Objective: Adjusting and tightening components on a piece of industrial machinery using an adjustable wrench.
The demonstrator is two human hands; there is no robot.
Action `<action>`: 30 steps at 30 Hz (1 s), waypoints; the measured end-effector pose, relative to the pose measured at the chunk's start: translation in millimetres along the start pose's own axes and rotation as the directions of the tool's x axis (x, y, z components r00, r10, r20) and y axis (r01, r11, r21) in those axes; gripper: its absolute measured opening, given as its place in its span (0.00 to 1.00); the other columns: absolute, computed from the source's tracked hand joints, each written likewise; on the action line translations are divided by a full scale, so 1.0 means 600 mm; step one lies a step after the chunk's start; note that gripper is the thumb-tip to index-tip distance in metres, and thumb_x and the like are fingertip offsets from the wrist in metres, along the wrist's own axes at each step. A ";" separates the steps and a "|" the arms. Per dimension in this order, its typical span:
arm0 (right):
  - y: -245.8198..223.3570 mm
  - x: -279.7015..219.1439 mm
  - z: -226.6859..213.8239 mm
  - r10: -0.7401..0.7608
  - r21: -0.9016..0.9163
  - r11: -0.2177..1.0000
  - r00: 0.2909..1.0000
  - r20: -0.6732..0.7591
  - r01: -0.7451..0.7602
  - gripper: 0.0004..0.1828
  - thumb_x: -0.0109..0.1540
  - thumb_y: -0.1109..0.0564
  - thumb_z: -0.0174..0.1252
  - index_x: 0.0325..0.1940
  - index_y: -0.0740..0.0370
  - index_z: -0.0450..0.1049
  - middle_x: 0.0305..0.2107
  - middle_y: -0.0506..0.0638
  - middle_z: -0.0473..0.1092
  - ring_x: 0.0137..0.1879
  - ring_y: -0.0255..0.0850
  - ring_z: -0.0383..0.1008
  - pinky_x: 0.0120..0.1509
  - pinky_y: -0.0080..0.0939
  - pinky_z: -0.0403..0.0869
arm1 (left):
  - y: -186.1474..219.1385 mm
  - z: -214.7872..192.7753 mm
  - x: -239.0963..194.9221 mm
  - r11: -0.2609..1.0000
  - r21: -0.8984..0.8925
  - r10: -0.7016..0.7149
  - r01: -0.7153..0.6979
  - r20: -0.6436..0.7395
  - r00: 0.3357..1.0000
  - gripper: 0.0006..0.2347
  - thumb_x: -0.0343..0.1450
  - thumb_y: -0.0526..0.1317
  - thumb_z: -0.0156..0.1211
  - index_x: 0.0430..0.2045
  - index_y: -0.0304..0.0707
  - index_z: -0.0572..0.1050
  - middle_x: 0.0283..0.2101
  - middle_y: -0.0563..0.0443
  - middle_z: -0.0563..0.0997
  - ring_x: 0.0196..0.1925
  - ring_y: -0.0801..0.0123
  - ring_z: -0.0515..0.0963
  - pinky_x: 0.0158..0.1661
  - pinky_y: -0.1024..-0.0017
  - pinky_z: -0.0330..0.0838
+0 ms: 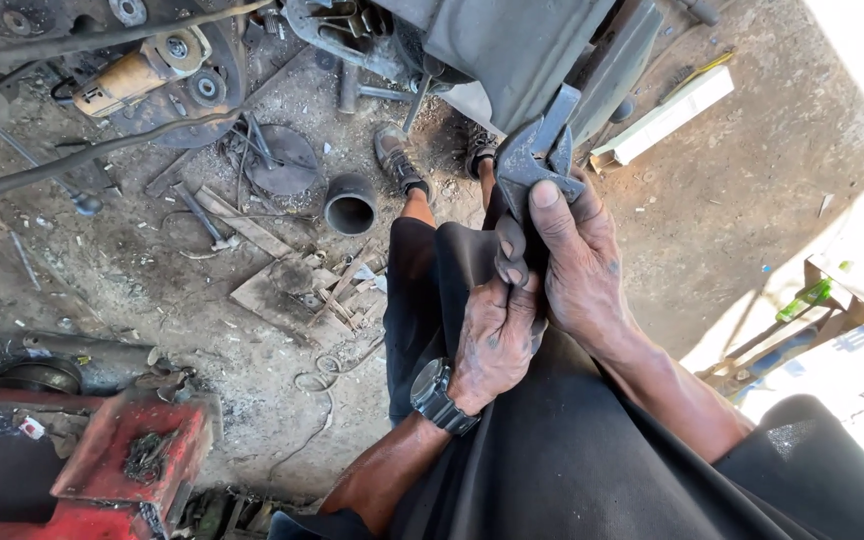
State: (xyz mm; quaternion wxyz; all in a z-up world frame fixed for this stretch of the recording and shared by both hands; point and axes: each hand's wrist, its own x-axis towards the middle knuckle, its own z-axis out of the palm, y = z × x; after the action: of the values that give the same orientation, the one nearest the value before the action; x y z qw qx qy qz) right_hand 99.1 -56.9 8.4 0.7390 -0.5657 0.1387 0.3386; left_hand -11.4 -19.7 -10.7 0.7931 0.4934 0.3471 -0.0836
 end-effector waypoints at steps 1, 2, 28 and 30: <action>-0.002 0.001 0.001 -0.005 0.011 1.000 1.000 0.002 0.005 0.14 0.73 0.51 0.49 0.60 0.58 0.71 0.16 0.57 0.64 0.17 0.40 0.68 0.18 0.33 0.70 | -0.003 0.001 0.001 1.000 -0.021 0.004 -0.004 -0.002 1.000 0.19 0.81 0.43 0.47 0.20 0.30 0.70 0.13 0.35 0.71 0.20 0.63 0.79 0.16 0.68 0.76; -0.003 0.002 0.002 -0.010 0.023 1.000 1.000 0.004 0.010 0.14 0.73 0.52 0.49 0.60 0.58 0.71 0.16 0.58 0.64 0.17 0.40 0.67 0.18 0.32 0.70 | -0.005 0.002 0.002 0.999 -0.041 0.007 -0.007 -0.004 1.000 0.18 0.81 0.43 0.47 0.21 0.32 0.69 0.13 0.37 0.72 0.20 0.64 0.79 0.17 0.69 0.76; 0.014 -0.017 -0.019 0.019 -0.289 0.957 0.992 0.122 0.017 0.22 0.70 0.49 0.51 0.61 0.66 0.73 0.42 0.57 0.77 0.51 0.38 0.76 0.59 0.44 0.77 | -0.004 -0.138 -0.005 0.972 0.194 0.107 -0.131 0.130 0.986 0.13 0.79 0.39 0.49 0.24 0.37 0.74 0.11 0.53 0.73 0.14 0.73 0.76 0.19 0.78 0.71; 0.032 -0.008 -0.037 0.063 -0.178 0.983 0.992 0.109 -0.043 0.25 0.70 0.47 0.49 0.60 0.72 0.71 0.41 0.60 0.77 0.48 0.41 0.80 0.54 0.40 0.80 | -0.003 -0.150 0.000 0.950 0.273 0.120 -0.151 0.128 0.985 0.11 0.78 0.39 0.50 0.27 0.37 0.76 0.12 0.55 0.73 0.15 0.73 0.77 0.20 0.80 0.73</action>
State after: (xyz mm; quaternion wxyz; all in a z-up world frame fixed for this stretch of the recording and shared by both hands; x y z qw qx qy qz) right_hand 86.9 -76.8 -9.9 0.6837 -0.6044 0.0807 0.4009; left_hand -54.6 54.6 -36.5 0.7364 0.6188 0.2529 -0.1042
